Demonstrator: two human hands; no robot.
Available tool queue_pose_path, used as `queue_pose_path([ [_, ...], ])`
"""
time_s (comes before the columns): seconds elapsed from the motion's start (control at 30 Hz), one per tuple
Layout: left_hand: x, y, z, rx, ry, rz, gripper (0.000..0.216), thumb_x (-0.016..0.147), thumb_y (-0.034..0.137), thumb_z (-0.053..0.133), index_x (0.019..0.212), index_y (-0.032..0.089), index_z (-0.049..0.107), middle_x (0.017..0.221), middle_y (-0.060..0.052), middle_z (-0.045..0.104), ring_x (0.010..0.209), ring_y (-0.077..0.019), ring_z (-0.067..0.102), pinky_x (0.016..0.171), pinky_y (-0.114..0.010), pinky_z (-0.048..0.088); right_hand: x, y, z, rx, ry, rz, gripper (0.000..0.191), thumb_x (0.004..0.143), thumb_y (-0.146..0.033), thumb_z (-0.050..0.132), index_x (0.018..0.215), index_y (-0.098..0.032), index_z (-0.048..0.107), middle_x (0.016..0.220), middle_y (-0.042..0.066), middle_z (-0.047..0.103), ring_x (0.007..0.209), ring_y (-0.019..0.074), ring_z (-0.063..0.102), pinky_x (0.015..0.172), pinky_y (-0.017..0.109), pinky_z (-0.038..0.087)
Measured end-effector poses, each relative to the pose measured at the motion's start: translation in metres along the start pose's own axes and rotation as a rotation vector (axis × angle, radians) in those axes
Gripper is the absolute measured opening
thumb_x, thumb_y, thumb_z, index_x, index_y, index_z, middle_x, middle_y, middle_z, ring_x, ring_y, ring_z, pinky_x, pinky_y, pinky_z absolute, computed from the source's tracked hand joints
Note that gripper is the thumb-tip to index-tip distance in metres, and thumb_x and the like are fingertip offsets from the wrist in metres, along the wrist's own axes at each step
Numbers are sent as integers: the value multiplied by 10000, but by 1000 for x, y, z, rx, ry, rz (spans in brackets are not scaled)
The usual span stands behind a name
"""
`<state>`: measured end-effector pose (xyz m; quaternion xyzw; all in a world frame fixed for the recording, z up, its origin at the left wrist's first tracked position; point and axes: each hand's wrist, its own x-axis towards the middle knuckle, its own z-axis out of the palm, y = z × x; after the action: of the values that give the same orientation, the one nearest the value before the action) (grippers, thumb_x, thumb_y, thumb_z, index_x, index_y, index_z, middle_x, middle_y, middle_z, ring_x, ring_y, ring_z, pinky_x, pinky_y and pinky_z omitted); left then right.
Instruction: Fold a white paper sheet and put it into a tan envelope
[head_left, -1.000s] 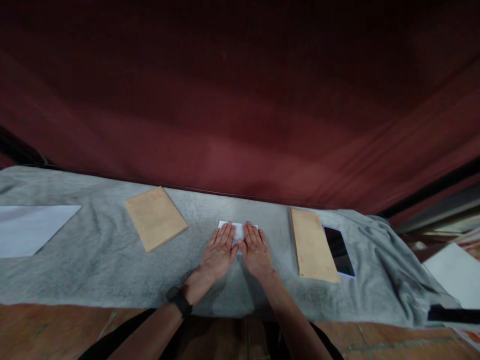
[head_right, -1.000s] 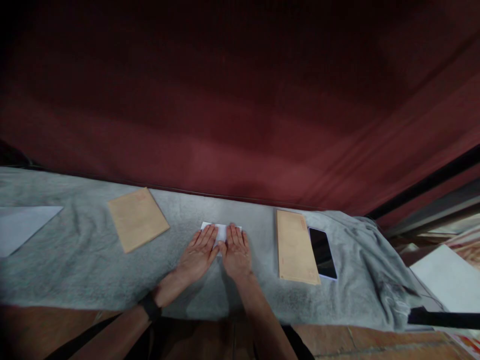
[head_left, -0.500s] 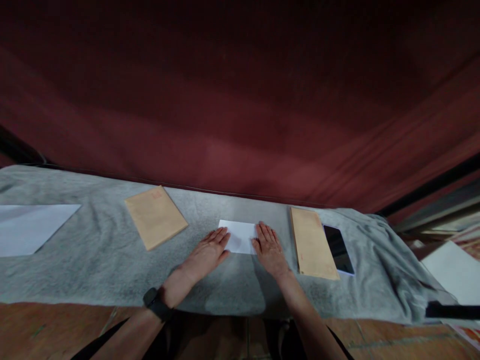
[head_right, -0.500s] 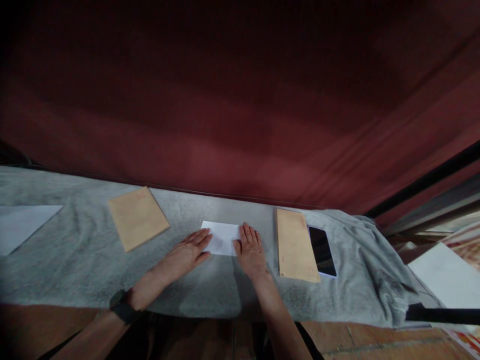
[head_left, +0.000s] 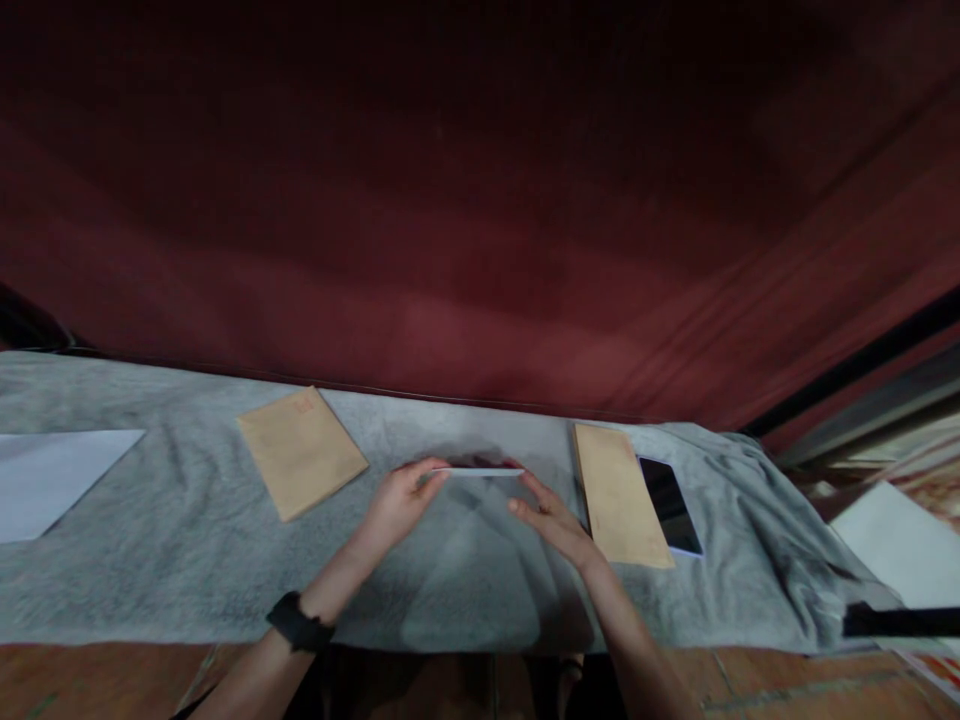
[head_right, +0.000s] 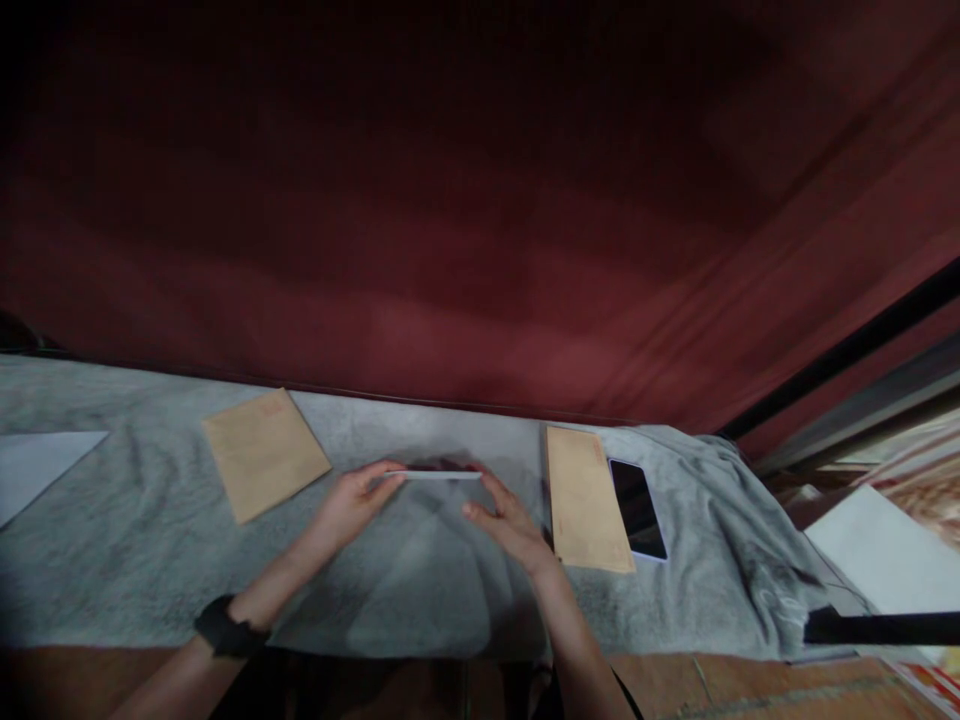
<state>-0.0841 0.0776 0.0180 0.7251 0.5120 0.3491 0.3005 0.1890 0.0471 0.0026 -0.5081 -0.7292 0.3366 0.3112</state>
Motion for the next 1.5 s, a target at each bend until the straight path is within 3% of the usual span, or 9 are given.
queue_pose_path([
  [0.17, 6, 19, 4, -479, 126, -264, 309, 788, 480, 661, 875, 184, 650, 658, 40, 619, 590, -130, 568, 548, -218, 436, 11, -12, 9, 404, 129, 116, 381, 884, -543, 586, 959, -193, 715, 865, 32, 723, 805, 198, 654, 731, 306, 538],
  [0.4, 4, -3, 31, -575, 189, -465, 614, 747, 358, 682, 1305, 159, 518, 812, 7, 675, 715, -166, 650, 646, -279, 510, 14, 4, 36, 460, 169, 481, 318, 807, -513, 606, 773, -198, 616, 573, -31, 588, 461, 107, 523, 424, 206, 411],
  [0.5, 4, -15, 39, -479, 140, -413, 696, 741, 203, 604, 1418, 176, 444, 892, -6, 695, 762, -174, 668, 709, -313, 549, 10, 6, 38, 375, 123, 545, 243, 854, -433, 561, 800, -199, 602, 570, -32, 619, 445, 107, 558, 415, 190, 402],
  [0.63, 7, -23, 45, -115, 166, -249, 648, 739, 89, 522, 1377, 203, 543, 1023, -46, 693, 910, -197, 672, 857, -359, 564, 4, 4, 33, 198, 47, 571, 213, 902, -332, 502, 786, -193, 614, 551, -23, 638, 427, 111, 565, 416, 189, 371],
  [0.87, 1, -24, 54, 232, 163, -61, 578, 761, 12, 476, 1273, 224, 643, 1261, -72, 625, 1151, -215, 622, 1070, -408, 494, -3, 6, 11, -347, 98, 467, 249, 921, -288, 521, 758, -203, 688, 683, 47, 716, 662, 184, 688, 580, 240, 432],
  [0.97, -5, -13, 59, 386, 135, -39, 565, 811, 28, 447, 1326, 194, 609, 1402, -116, 551, 1240, -253, 579, 1088, -437, 476, 1, 3, 13, -411, 241, 378, 254, 950, -270, 460, 908, -209, 703, 830, 68, 739, 766, 203, 705, 674, 270, 489],
  [1.07, -14, 0, 69, 591, 140, -3, 486, 899, 116, 432, 1361, 159, 575, 1553, -163, 408, 1408, -342, 411, 1139, -550, 376, 8, -4, 27, -292, 302, 139, 326, 983, -266, 382, 1100, -208, 681, 1047, 81, 731, 934, 198, 701, 850, 303, 531],
  [1.23, -29, 11, 89, 705, -73, 233, 501, 961, 244, 407, 1441, 117, 471, 1561, -151, 413, 1484, -285, 296, 1213, -515, 238, 6, -5, 59, -325, 197, -56, 481, 1040, -341, 285, 1420, -162, 519, 1470, 111, 527, 1379, 207, 461, 1139, 408, 399],
  [1.5, -42, 9, 93, 629, -219, 341, 629, 962, 390, 450, 1505, 87, 356, 1582, -197, 352, 1499, -287, 253, 1225, -502, 157, -1, 8, 72, -538, 91, -24, 556, 1060, -355, 176, 1515, -112, 383, 1580, 123, 366, 1488, 204, 274, 1213, 455, 251],
])
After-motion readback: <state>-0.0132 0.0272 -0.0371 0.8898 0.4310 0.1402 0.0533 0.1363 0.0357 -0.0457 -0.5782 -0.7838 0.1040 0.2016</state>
